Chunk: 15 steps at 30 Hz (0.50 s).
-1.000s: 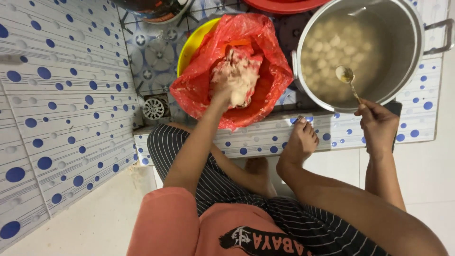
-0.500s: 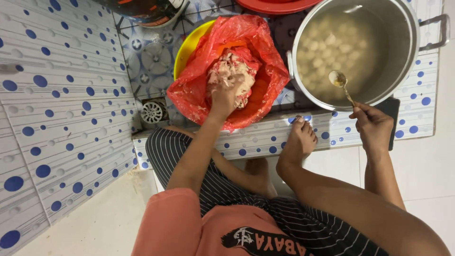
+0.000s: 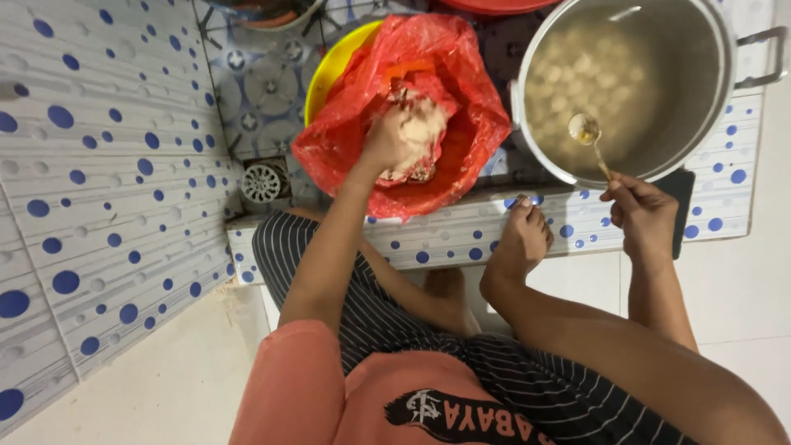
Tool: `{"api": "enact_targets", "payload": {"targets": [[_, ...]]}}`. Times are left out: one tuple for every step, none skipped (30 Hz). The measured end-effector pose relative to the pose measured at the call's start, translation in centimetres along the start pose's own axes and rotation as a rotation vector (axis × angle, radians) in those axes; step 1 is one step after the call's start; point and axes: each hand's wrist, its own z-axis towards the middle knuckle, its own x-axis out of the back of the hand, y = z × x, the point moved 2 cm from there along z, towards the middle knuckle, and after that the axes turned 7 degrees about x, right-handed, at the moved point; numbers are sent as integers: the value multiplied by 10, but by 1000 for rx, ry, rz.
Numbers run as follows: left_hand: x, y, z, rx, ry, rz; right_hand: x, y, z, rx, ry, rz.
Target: Forming small dough balls by hand and using a spoon to drop them into a pot of water.
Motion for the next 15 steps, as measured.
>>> {"api": "enact_targets", "payload": {"targets": [[18,30,-11,8,1,0,-1,1,-3,-5,-6,-2],[36,60,-17,141,-90,-61,-1,0,-1,-6,3,6],[53,90,-23,273,-181,-123,-2,-1,1,-7,12,14],[65,105,-28,280,-175,-130,-2,-2,1,-8,3,8],[78,121,-31,268,-146,-113,-3,-3,2,-4,-7,12],[90,138,-32,249,-120,-93,-3,-4,3,3,-10,19],[93,135,-30,250,-118,-98,-4,-9,2,4,-12,15],[97,134,-29,154,-107,-416,-6,-13,1,-8,2,11],[102,133,-29,53,-95,-733,-7,-17,-1,-20,16,7],[113,149,-37,52,-93,-733,-7,-19,-1,-18,15,7],[124,169,-45,-102,-153,-748,-7,-21,-1,-23,17,11],[135,189,-53,-257,-216,-758,-6,-22,-2,-27,22,17],[130,178,-51,-260,-217,-756,-6,-23,-1,-24,23,19],[123,163,-47,-2,-173,-796,-6,-24,-1,-20,21,19],[116,147,-44,255,-126,-827,-6,-25,-1,-16,18,18]]}}
